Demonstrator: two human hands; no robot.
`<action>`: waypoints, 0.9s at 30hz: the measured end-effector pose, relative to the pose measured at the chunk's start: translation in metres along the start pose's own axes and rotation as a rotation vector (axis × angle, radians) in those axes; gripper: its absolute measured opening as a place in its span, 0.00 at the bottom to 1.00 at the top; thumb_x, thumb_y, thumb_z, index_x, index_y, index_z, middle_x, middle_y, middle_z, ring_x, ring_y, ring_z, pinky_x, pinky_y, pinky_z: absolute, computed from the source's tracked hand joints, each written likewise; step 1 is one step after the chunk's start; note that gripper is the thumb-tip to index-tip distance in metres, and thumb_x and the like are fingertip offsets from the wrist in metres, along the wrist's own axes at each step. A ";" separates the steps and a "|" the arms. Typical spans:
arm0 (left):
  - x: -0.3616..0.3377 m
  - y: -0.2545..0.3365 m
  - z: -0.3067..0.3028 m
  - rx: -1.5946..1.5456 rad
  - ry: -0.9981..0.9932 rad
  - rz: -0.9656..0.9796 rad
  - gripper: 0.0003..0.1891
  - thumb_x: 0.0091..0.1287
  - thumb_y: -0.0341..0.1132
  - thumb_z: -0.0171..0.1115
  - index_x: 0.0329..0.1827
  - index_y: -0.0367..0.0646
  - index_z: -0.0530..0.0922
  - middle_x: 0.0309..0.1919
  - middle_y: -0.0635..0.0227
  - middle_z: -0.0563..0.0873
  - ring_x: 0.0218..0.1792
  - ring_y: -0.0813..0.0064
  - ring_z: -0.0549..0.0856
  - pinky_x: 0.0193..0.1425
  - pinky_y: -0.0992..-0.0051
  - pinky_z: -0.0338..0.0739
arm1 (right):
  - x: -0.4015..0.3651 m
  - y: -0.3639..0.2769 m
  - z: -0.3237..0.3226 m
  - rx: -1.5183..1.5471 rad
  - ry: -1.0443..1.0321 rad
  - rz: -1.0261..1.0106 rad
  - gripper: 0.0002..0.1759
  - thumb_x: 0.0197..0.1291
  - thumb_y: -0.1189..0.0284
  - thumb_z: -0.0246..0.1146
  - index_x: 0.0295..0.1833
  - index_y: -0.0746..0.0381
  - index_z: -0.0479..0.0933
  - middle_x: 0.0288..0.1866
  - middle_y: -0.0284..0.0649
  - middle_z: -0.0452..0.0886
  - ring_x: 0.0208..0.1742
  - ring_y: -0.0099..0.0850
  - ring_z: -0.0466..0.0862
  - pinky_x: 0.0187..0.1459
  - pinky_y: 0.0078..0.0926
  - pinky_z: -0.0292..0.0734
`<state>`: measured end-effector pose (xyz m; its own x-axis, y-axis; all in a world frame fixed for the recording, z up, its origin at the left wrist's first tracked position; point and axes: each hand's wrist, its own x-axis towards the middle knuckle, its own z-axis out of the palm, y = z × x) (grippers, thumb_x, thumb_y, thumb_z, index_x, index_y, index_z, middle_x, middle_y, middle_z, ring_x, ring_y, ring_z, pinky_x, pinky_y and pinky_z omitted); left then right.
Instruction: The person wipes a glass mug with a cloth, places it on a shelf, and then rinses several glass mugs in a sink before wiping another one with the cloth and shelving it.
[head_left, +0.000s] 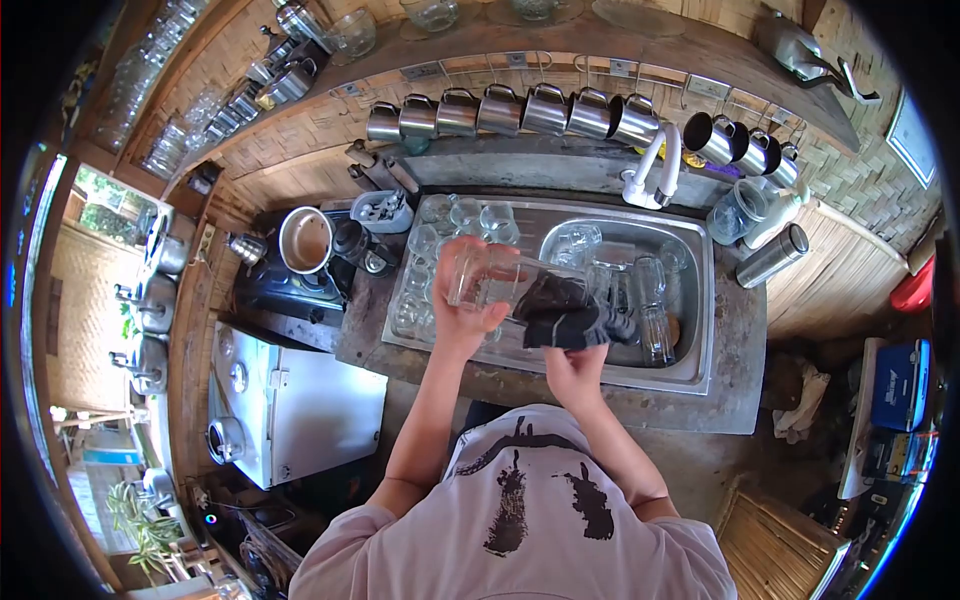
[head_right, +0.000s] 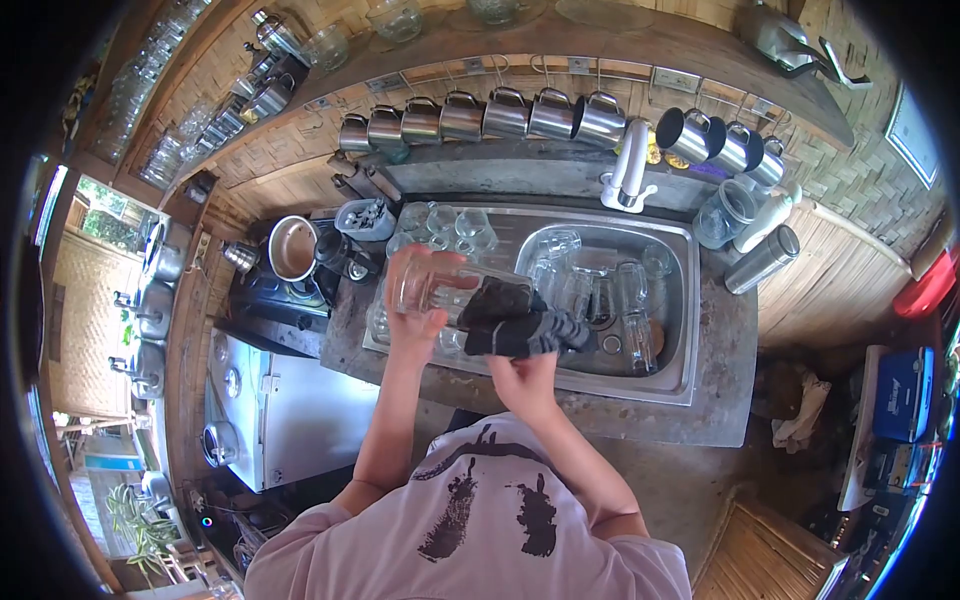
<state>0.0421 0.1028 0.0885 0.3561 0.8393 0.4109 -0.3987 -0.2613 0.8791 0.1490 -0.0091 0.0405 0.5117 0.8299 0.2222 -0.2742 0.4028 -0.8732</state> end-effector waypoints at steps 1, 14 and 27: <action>0.002 -0.001 -0.005 0.067 -0.039 0.046 0.44 0.52 0.49 0.83 0.65 0.40 0.66 0.52 0.56 0.83 0.56 0.65 0.84 0.57 0.61 0.83 | 0.003 -0.003 -0.002 0.055 0.027 0.077 0.09 0.64 0.82 0.64 0.48 0.67 0.76 0.46 0.39 0.83 0.45 0.23 0.81 0.43 0.21 0.77; -0.020 0.003 0.014 -0.035 0.350 -0.287 0.43 0.57 0.52 0.78 0.70 0.40 0.66 0.54 0.56 0.84 0.53 0.65 0.86 0.54 0.66 0.84 | 0.011 -0.006 -0.005 -0.405 -0.208 -0.266 0.08 0.60 0.84 0.65 0.45 0.68 0.79 0.41 0.38 0.82 0.41 0.24 0.82 0.42 0.23 0.76; -0.015 0.010 -0.003 0.314 -0.070 0.192 0.38 0.50 0.37 0.81 0.61 0.42 0.67 0.53 0.53 0.84 0.53 0.65 0.85 0.59 0.67 0.82 | 0.022 -0.028 -0.001 0.277 0.114 0.454 0.06 0.68 0.74 0.66 0.38 0.65 0.82 0.34 0.29 0.84 0.33 0.15 0.77 0.33 0.18 0.71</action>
<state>0.0305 0.0890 0.0903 0.3608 0.7292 0.5815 -0.1890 -0.5534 0.8112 0.1687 -0.0030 0.0695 0.3726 0.9033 -0.2124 -0.6845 0.1130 -0.7202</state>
